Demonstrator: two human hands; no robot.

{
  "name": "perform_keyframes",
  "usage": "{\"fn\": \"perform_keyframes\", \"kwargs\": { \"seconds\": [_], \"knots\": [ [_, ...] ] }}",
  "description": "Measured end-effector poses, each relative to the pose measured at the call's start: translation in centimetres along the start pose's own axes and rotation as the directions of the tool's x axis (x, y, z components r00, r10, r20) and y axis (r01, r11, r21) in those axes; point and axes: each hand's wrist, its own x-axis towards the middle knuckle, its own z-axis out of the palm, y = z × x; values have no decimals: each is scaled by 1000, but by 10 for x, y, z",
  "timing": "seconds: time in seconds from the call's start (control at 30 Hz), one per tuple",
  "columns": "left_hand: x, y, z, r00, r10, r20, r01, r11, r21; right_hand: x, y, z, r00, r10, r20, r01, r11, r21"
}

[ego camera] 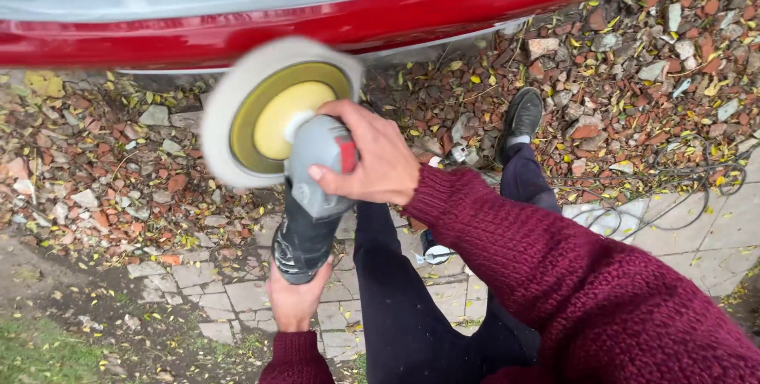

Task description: The person uses a power polisher with a yellow pad to polish the front bumper of a red car. They move the tool back and forth across the surface, focusing on the lower section and the area around the headlight.

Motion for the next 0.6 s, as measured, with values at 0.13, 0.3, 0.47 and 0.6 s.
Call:
{"fn": "perform_keyframes", "kwargs": {
  "seconds": [0.13, 0.3, 0.47, 0.6],
  "knots": [
    [5, -16, -24, 998, 19, -66, -19, 1000, 6, 17, -21, 16, 1000, -2, 24, 1, 999, 38],
    [-21, -6, -13, 996, -39, 83, 44, 998, -50, 10, -45, -21, 996, 93, -2, -93, 996, -15],
    [-43, 55, 31, 954, -18, 299, 83, 975, -205, -9, -36, -93, 986, 166, -24, -168, 971, -169],
    [-60, 109, 72, 910, 1, 414, 96, 972, -214, -33, -19, -160, 984, 158, -77, -170, 965, -198]
  ]
}}
